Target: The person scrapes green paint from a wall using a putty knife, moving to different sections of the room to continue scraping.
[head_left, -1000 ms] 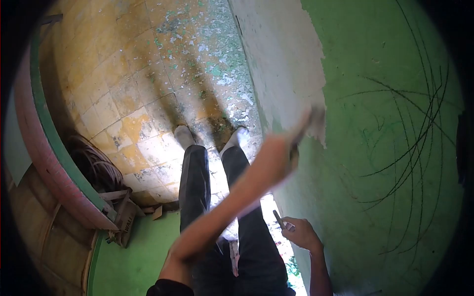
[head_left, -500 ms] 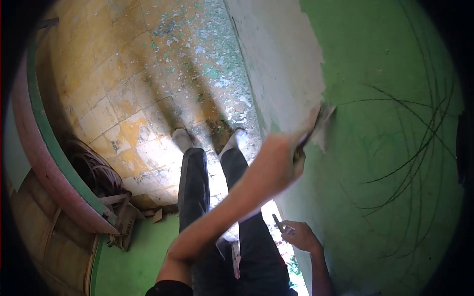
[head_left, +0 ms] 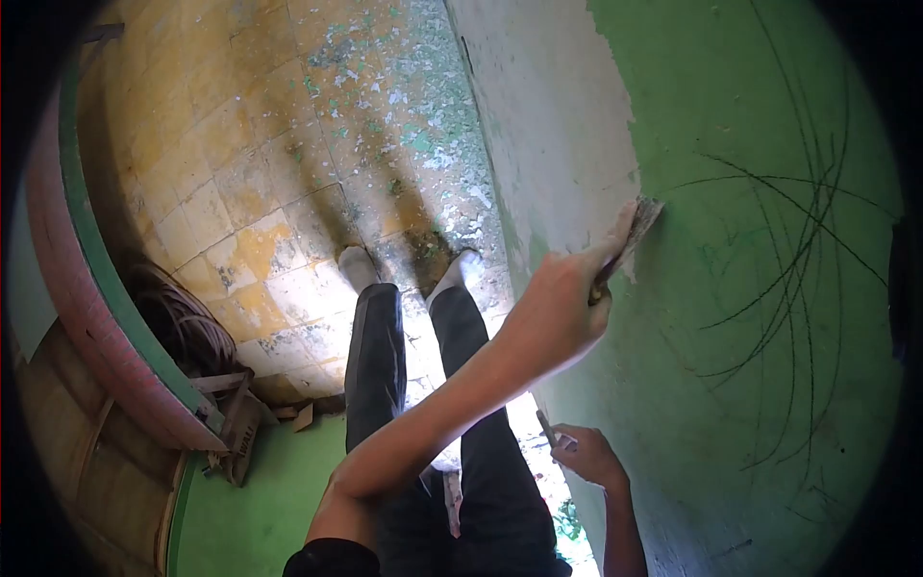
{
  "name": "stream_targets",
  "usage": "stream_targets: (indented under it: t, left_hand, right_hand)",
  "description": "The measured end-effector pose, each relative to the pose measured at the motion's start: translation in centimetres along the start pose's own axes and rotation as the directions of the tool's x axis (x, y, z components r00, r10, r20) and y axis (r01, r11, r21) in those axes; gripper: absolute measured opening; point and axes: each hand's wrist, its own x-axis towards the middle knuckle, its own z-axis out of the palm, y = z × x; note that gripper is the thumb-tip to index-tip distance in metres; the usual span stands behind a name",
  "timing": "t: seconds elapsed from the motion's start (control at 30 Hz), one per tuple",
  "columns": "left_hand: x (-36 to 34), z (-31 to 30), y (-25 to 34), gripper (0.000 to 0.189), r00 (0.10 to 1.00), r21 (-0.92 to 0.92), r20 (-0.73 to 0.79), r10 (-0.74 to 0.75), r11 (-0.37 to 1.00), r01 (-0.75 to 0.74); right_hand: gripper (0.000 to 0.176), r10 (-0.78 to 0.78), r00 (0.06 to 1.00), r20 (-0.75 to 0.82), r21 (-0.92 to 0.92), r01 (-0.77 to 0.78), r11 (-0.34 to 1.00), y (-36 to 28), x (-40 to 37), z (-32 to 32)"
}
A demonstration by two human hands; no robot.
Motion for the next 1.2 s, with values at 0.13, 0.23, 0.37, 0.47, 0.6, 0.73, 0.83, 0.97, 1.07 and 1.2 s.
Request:
stream_targets:
  t: [0.13,0.23,0.37,0.47,0.6,0.73,0.83,0.97,1.07,1.2]
  left_hand:
    - [4.5,-2.5,1.0,0.073,0.99,0.071,-0.035,-0.135,0.988,0.137]
    - [2.4,-1.6,1.0,0.079,0.995,0.068,0.022,-0.1,0.993,0.099]
    - [2.1,-0.7,0.6,0.079,0.992,0.073,-0.023,-0.124,0.989,0.125]
    - [5.7,-2.2,1.0,0.074,0.989,-0.024,-0.124,-0.077,0.997,0.075]
    - [-1.1,1.2,0.6,0.075,1.0,-0.025,-0.03,-0.001,1.0,0.001]
    - [4.4,-2.2,2.1,0.078,0.969,0.041,-0.064,-0.239,0.97,0.241]
    - [0.7,0.3,-0.3,0.079,0.982,-0.027,0.019,-0.19,0.981,0.19]
    - [1.4,0.6,-1.2,0.082,0.992,0.028,-0.04,-0.122,0.992,0.123]
    - [8.2,-3.9,0.3,0.076,0.976,0.125,-0.179,-0.12,0.982,0.144]
    - [8.9,-11.6,-7.6,0.076,0.991,0.602,-0.033,-0.128,0.789,0.122]
  right_hand:
    - [0.051,-0.031,0.999,-0.013,-0.004,0.031,1.0,0.8,-0.2,1.0]
    - [0.05,-0.032,0.999,-0.029,0.009,0.032,0.999,0.2,-0.2,0.4]
    - [0.049,-0.033,0.999,0.023,0.012,0.032,0.999,0.2,-0.5,0.1]
    - [0.048,-0.019,0.999,-0.03,0.027,0.02,0.999,1.1,0.0,0.0]
    - [0.046,-0.046,0.999,-0.009,0.056,0.046,0.997,1.1,0.0,-0.2]
    - [0.045,-0.007,0.999,0.041,0.156,0.001,0.988,-0.3,-0.6,-1.1]
    - [0.045,-0.016,0.999,0.052,0.163,0.007,0.987,0.0,-1.0,-0.8]
    - [0.042,-0.053,0.997,0.051,0.158,0.044,0.986,1.0,-0.8,0.7]
    - [0.041,-0.053,0.997,-0.059,0.037,0.055,0.998,-1.4,-1.1,0.3]
    - [0.04,-0.096,0.978,-0.185,0.033,0.104,0.994,-0.5,-2.8,1.9]
